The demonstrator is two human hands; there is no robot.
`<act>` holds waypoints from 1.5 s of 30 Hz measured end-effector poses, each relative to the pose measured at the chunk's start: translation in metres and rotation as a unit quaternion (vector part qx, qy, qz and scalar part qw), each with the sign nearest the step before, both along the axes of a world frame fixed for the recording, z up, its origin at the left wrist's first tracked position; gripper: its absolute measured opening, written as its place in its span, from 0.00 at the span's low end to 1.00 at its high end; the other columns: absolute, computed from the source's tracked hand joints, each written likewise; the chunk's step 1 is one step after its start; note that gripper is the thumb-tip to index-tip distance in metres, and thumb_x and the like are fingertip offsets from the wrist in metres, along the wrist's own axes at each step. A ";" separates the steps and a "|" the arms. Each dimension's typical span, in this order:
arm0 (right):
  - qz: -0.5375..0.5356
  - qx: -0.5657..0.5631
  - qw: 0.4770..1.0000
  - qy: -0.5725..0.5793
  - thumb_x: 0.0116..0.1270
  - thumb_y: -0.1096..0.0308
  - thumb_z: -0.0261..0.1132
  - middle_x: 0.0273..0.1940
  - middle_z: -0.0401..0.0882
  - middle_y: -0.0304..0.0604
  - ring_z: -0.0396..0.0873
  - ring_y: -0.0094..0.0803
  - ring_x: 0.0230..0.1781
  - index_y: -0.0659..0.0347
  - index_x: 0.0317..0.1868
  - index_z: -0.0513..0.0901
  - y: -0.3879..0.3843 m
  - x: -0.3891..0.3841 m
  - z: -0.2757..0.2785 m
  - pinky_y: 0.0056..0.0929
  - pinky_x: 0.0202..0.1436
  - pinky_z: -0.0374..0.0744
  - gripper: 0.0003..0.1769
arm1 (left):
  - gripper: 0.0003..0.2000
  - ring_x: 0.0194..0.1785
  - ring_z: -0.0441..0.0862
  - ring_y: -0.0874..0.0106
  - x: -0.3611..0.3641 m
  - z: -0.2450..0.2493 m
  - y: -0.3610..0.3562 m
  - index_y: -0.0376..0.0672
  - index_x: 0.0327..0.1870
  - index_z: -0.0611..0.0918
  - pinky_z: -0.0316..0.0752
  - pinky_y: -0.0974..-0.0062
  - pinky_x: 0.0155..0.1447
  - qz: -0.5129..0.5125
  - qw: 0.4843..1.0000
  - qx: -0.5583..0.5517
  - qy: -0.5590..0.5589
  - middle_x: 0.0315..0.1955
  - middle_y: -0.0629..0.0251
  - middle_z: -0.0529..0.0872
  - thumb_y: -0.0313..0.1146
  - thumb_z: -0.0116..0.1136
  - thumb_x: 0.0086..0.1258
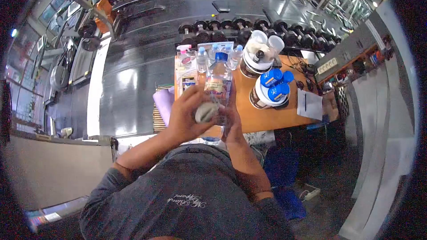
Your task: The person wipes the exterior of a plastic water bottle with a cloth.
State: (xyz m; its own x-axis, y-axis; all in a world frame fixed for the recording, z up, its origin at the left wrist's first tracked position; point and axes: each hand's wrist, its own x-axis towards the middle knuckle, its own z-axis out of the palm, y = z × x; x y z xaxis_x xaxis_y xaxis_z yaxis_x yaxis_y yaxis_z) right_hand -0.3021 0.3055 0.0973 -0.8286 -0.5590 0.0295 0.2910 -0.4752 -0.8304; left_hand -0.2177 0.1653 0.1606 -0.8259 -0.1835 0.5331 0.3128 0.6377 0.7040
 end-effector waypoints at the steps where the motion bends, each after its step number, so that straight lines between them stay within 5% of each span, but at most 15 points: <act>1: 0.015 0.019 0.999 -0.028 0.61 0.61 0.66 0.76 0.67 0.52 0.76 0.44 0.71 0.39 0.89 0.43 0.005 -0.001 0.009 0.32 0.53 0.89 0.59 | 0.22 0.46 0.85 0.54 0.003 -0.003 0.002 0.39 0.46 0.83 0.80 0.62 0.49 -0.020 1.000 0.005 -0.013 0.42 0.56 0.83 0.27 0.79 0.49; 4: 0.026 0.010 0.999 -0.026 0.62 0.60 0.65 0.76 0.67 0.53 0.78 0.45 0.69 0.39 0.89 0.44 0.005 0.002 0.004 0.36 0.52 0.90 0.57 | 0.26 0.48 0.83 0.48 -0.005 -0.008 -0.008 0.42 0.50 0.83 0.80 0.55 0.50 -0.007 0.999 0.029 -0.028 0.44 0.55 0.81 0.34 0.82 0.49; 10: 0.103 -0.032 0.994 -0.034 0.83 0.46 0.51 0.77 0.66 0.53 0.74 0.46 0.73 0.50 0.87 0.51 0.002 0.019 0.008 0.49 0.78 0.73 0.39 | 0.27 0.48 0.83 0.50 -0.032 0.021 -0.027 0.42 0.50 0.83 0.80 0.57 0.49 0.064 0.997 0.008 0.045 0.44 0.54 0.81 0.30 0.81 0.46; 13: -0.008 -0.027 0.999 -0.018 0.85 0.42 0.48 0.77 0.67 0.52 0.73 0.46 0.74 0.52 0.85 0.55 -0.011 0.008 0.007 0.52 0.78 0.72 0.38 | 0.24 0.47 0.83 0.50 -0.012 0.000 -0.006 0.41 0.46 0.83 0.80 0.57 0.50 0.037 0.999 -0.010 -0.009 0.43 0.54 0.82 0.29 0.81 0.46; 15: 0.119 -0.162 0.977 -0.066 0.84 0.39 0.49 0.72 0.74 0.49 0.77 0.45 0.70 0.53 0.84 0.57 0.002 -0.014 -0.010 0.48 0.72 0.78 0.39 | 0.26 0.49 0.84 0.50 0.009 -0.020 0.005 0.43 0.48 0.84 0.79 0.55 0.53 -0.026 1.000 -0.013 0.002 0.45 0.54 0.83 0.33 0.82 0.44; 17: 0.137 -0.171 0.973 -0.070 0.82 0.36 0.52 0.69 0.76 0.49 0.80 0.44 0.65 0.50 0.85 0.55 0.005 -0.026 -0.023 0.44 0.67 0.82 0.42 | 0.27 0.50 0.84 0.50 0.015 -0.030 0.001 0.44 0.50 0.84 0.79 0.53 0.53 -0.066 0.998 -0.010 -0.010 0.46 0.55 0.83 0.35 0.83 0.45; 19: 0.072 -0.059 0.991 -0.095 0.78 0.34 0.58 0.68 0.76 0.50 0.83 0.43 0.60 0.45 0.86 0.51 0.005 -0.016 -0.009 0.39 0.61 0.85 0.47 | 0.28 0.50 0.84 0.51 0.014 -0.032 -0.003 0.44 0.50 0.84 0.79 0.54 0.52 -0.070 0.997 -0.006 -0.021 0.45 0.55 0.83 0.35 0.84 0.45; 22: -0.013 -0.036 0.999 -0.022 0.78 0.37 0.60 0.70 0.74 0.49 0.81 0.41 0.63 0.44 0.87 0.47 -0.013 -0.005 -0.002 0.36 0.61 0.85 0.49 | 0.28 0.49 0.85 0.51 -0.007 -0.016 -0.012 0.44 0.50 0.85 0.80 0.57 0.50 0.009 0.999 0.017 0.026 0.45 0.55 0.83 0.34 0.84 0.45; 26: -0.017 -0.012 1.000 -0.010 0.79 0.43 0.62 0.69 0.74 0.49 0.80 0.40 0.64 0.43 0.87 0.46 -0.020 0.000 0.006 0.36 0.62 0.84 0.48 | 0.26 0.47 0.85 0.54 0.002 -0.019 -0.006 0.41 0.47 0.84 0.81 0.62 0.52 0.013 1.000 -0.003 0.004 0.44 0.56 0.85 0.31 0.84 0.45; 31: 0.014 -0.036 0.999 0.010 0.75 0.66 0.68 0.57 0.80 0.56 0.88 0.43 0.45 0.46 0.82 0.50 -0.007 -0.021 0.004 0.39 0.43 0.91 0.44 | 0.20 0.45 0.88 0.57 0.035 -0.036 0.004 0.40 0.41 0.87 0.82 0.64 0.50 -0.111 0.989 0.033 -0.093 0.41 0.58 0.87 0.31 0.82 0.46; 35: 0.016 -0.043 0.999 -0.015 0.73 0.68 0.64 0.55 0.81 0.57 0.88 0.47 0.49 0.54 0.77 0.58 -0.004 -0.019 0.011 0.48 0.41 0.94 0.36 | 0.17 0.44 0.87 0.59 0.037 -0.042 -0.005 0.39 0.41 0.87 0.81 0.64 0.50 -0.136 0.984 0.103 -0.043 0.40 0.58 0.86 0.30 0.79 0.48; 41: 0.068 -0.050 0.994 -0.067 0.73 0.62 0.63 0.58 0.80 0.59 0.88 0.49 0.49 0.54 0.78 0.59 0.001 -0.018 -0.002 0.56 0.45 0.93 0.37 | 0.14 0.46 0.85 0.63 0.024 -0.031 -0.024 0.38 0.42 0.84 0.79 0.67 0.54 -0.011 0.991 0.119 0.059 0.40 0.59 0.86 0.22 0.73 0.55; 44: 0.109 -0.057 0.987 -0.101 0.75 0.56 0.59 0.60 0.79 0.62 0.88 0.51 0.48 0.55 0.79 0.59 0.002 -0.003 0.016 0.57 0.44 0.92 0.36 | 0.13 0.46 0.83 0.73 0.010 -0.013 -0.035 0.38 0.47 0.82 0.78 0.72 0.53 0.068 0.981 0.178 0.028 0.41 0.62 0.85 0.26 0.72 0.64; 45: 0.113 -0.067 0.987 -0.092 0.76 0.55 0.58 0.60 0.79 0.62 0.88 0.51 0.47 0.55 0.79 0.58 0.002 0.003 0.019 0.56 0.44 0.92 0.36 | 0.14 0.45 0.82 0.68 0.002 -0.006 -0.040 0.38 0.46 0.81 0.77 0.69 0.51 0.083 0.982 0.167 0.034 0.40 0.61 0.84 0.27 0.73 0.63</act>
